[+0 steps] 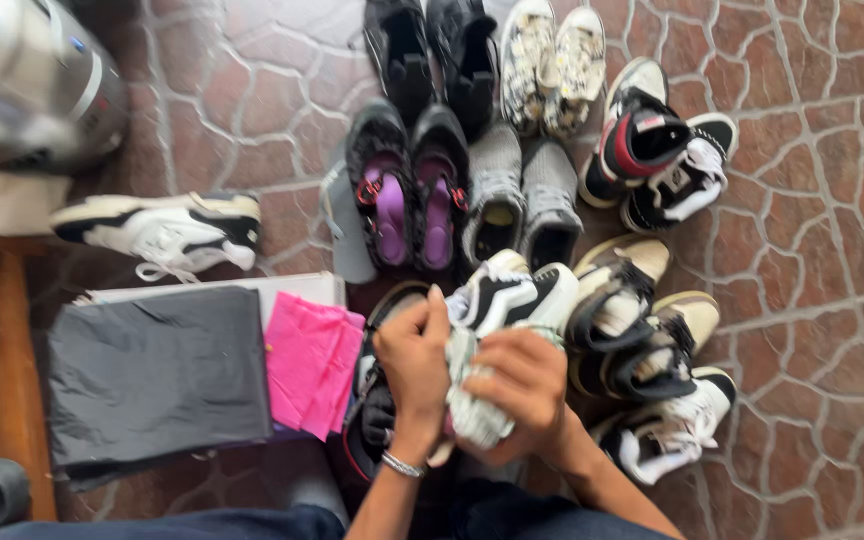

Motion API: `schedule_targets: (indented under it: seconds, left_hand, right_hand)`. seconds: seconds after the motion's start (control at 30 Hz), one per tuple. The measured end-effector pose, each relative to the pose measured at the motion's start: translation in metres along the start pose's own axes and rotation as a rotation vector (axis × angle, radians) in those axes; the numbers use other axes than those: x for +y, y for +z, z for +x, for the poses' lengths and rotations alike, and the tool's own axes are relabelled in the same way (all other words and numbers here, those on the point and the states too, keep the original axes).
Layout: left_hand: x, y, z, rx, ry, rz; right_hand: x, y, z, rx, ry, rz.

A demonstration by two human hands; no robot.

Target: The person sits on the floor and wipes several pairs of shoes with a cloth. They pick up shoes from a pile, wipe the exterior and soles, and place them on a wooden shoe rack. The person handles multiple pairs of sneakers and casual shoes one by one.

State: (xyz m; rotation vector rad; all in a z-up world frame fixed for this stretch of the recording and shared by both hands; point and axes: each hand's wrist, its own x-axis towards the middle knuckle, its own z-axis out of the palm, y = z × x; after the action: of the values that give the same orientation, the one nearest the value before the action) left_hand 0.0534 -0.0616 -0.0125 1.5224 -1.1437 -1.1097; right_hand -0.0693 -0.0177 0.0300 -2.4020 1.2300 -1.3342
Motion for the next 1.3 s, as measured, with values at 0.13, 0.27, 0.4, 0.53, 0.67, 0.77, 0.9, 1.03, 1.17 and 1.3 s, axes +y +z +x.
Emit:
schedule_targets:
  seconds: [0.13,0.27,0.4,0.53,0.67,0.77,0.9,1.03,1.17,1.3]
  left_hand:
    - [-0.004,-0.001,-0.002,-0.043,-0.079,-0.019]
    - [-0.006,0.000,-0.003,-0.026,-0.034,0.009]
    - [0.000,0.002,-0.004,-0.037,-0.074,0.026]
    - [0.012,0.007,-0.015,-0.086,-0.107,0.007]
    - [0.023,0.010,-0.021,-0.151,0.040,0.086]
    - [0.030,0.015,-0.028,-0.194,0.107,0.088]
    - [0.030,0.014,-0.030,-0.190,0.189,0.100]
    - [0.027,0.013,-0.025,-0.160,0.206,0.150]
    - [0.029,0.011,-0.026,-0.164,0.175,0.122]
    - [0.030,0.010,-0.024,-0.196,0.146,0.134]
  right_hand:
    - [0.008,-0.004,0.010,-0.118,0.058,0.007]
    - [0.037,-0.017,0.012,-0.236,0.201,-0.059]
    - [0.071,-0.030,0.007,-0.320,0.348,-0.164]
    - [0.100,-0.035,-0.014,-0.442,0.440,-0.321]
    - [0.134,-0.030,-0.031,-0.560,0.628,-0.489]
    - [0.136,-0.032,-0.036,-0.541,0.819,-0.512]
    - [0.115,-0.039,-0.039,-0.345,1.013,-0.285]
    - [0.100,-0.037,-0.038,-0.380,1.117,-0.445]
    - [0.078,-0.037,-0.042,-0.279,1.191,-0.506]
    - [0.074,-0.045,-0.033,-0.325,1.403,-0.555]
